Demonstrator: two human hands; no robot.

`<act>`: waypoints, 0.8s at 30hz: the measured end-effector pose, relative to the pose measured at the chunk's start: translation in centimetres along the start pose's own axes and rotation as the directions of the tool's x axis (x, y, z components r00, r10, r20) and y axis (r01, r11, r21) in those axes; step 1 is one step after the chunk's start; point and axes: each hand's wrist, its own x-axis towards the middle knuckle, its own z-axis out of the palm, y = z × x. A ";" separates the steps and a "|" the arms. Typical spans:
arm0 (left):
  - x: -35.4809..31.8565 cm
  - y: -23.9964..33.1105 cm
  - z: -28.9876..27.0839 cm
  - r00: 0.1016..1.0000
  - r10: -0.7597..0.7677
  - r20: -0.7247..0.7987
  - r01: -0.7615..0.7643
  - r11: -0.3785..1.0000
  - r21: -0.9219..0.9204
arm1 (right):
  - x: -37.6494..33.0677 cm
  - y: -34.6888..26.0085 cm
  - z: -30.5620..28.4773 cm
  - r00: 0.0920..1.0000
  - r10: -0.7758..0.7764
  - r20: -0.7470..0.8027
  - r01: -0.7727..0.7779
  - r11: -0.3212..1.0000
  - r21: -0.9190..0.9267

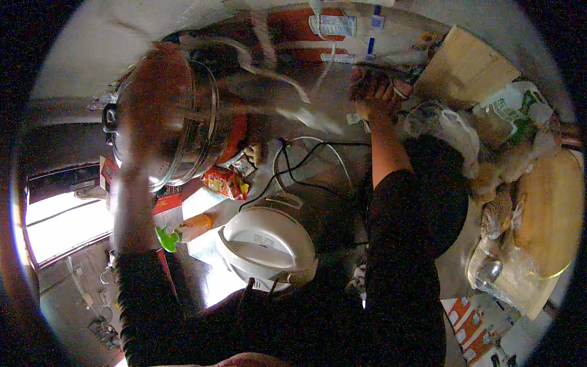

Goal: The person washes a cloth in the sink, then uses it to wipe the exterior of a white electric kettle and the surrounding countertop. They repeatedly rinse and wring the cloth, then continue wiping the kettle and nearby surfaces.

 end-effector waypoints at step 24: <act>-0.4 -15.7 -17.5 0.966 -0.248 -0.066 0.257 0.945 0.204 | 2.7 -34.2 0.1 0.685 -0.455 -0.569 0.728 0.418 0.543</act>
